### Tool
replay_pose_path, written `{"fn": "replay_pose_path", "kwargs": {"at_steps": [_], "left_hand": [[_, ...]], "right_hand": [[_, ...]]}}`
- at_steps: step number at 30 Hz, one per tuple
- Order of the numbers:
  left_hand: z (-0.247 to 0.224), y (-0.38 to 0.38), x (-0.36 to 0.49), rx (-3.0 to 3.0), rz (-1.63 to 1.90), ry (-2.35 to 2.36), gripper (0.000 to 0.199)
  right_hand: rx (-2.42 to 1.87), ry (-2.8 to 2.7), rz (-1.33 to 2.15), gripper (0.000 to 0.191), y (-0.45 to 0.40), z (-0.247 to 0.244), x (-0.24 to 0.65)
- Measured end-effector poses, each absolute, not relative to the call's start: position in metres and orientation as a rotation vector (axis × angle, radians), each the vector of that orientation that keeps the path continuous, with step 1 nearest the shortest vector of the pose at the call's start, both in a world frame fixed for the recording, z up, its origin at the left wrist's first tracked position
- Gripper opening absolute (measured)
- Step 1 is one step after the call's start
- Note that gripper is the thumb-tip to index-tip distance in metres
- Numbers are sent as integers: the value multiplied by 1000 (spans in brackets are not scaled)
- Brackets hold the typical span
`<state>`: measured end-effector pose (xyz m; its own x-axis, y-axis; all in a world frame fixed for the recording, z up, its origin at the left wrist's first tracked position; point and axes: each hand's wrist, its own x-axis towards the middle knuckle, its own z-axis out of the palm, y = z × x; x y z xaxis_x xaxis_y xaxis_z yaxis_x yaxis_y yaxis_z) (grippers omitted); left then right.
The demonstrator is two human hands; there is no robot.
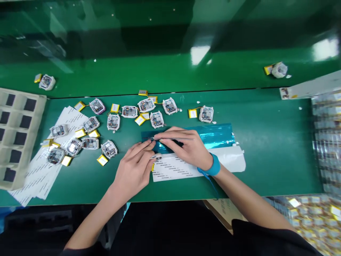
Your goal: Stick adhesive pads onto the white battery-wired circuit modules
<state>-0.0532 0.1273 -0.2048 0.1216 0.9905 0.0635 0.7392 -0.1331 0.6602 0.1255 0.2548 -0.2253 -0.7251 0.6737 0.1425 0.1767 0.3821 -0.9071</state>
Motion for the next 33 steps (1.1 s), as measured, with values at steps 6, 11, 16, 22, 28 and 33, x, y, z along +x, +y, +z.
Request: {"fn": "replay_pose_path", "kwargs": {"at_steps": [6,11,16,22,28,33], "left_hand": [[-205,127,-56,1886,703,1636,18],[-213,128,-58,1833,704,1637,21],[-196,127,-57,1867,831,1514,18],[-164,160,-66,763,1340,1407,17],[-194,190,-80,215,1360,1370,12],[-195,181,-75,260,1341,1364,14]], "right_hand": [[-681,-2198,1260,22,254,-227,125],[-540,-2173,1079,42,255,-223,123],[-518,-2054,886,57,261,-209,130],[-598,-1947,709,57,259,-208,140],[-468,-2139,679,64,251,-198,137],[-371,-2266,627,61,247,-195,138]]}}
